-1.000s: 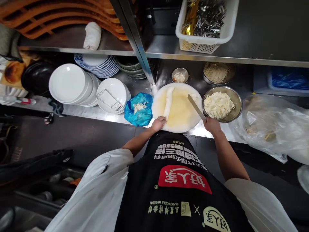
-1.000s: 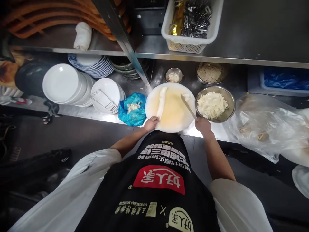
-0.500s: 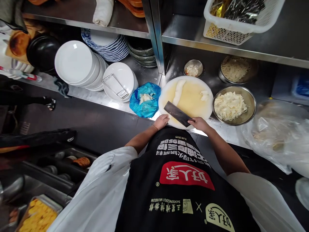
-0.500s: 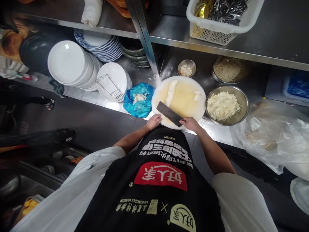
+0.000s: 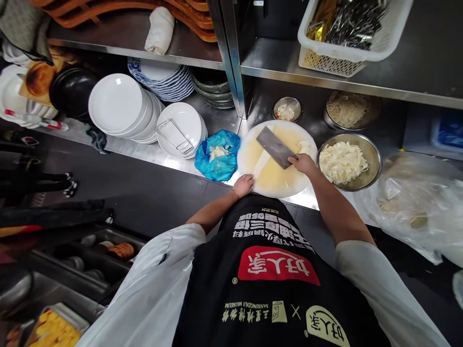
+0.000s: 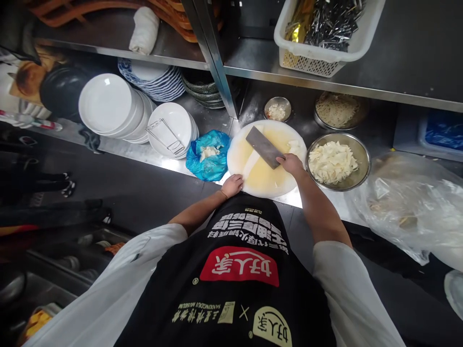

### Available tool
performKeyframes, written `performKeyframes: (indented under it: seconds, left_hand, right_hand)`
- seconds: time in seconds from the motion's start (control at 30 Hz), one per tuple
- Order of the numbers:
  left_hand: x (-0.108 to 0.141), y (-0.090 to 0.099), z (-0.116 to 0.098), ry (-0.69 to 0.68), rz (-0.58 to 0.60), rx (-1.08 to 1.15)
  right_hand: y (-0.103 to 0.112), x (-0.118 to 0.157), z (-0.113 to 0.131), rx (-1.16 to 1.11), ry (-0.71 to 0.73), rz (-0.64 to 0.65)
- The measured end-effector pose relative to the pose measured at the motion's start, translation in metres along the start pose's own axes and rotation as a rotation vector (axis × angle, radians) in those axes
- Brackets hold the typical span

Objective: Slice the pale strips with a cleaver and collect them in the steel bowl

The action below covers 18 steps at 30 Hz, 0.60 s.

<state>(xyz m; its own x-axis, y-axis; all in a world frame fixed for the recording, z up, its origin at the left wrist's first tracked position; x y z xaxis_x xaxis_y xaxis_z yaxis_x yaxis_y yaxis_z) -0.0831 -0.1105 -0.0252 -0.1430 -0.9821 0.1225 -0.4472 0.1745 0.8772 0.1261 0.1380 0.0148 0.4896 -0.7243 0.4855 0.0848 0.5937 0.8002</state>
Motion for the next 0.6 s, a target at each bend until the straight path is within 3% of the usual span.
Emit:
performKeyframes:
  seconds: [0.17,0.27,0.37,0.47,0.6]
  left_hand:
    - [-0.026,0.017,-0.006,-0.076,0.075,-0.086]
    - [-0.045,0.018,-0.009,-0.163,0.122,-0.123]
    - [-0.06,0.018,-0.007,-0.154,0.161,-0.158]
    - [-0.059,0.02,-0.003,-0.142,0.181,-0.13]
    - [-0.034,0.02,0.004,-0.193,0.246,-0.014]
  right_hand:
    - [0.008,0.014,0.002,-0.084,-0.07,-0.063]
    - [0.005,0.036,-0.008,-0.115,-0.086,-0.064]
    - [-0.003,0.057,-0.021,-0.094,-0.095,-0.042]
    - [-0.015,0.071,-0.024,-0.049,-0.05,-0.003]
    - [-0.041,0.077,-0.011,-0.019,0.045,0.094]
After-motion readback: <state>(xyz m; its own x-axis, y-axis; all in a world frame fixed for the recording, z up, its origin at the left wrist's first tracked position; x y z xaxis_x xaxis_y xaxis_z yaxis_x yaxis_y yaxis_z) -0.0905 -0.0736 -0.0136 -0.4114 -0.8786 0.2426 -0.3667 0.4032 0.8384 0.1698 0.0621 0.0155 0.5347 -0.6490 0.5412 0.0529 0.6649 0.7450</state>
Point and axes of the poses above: each hand's wrist, its own x-axis away from the middle knuckle, its own y-axis out of the back of the hand, z = x × y, the point moved 5 cm from there along -x, towards the middle knuckle, and after that the axes turned 3 degrees about x, right-handed, at the moved point
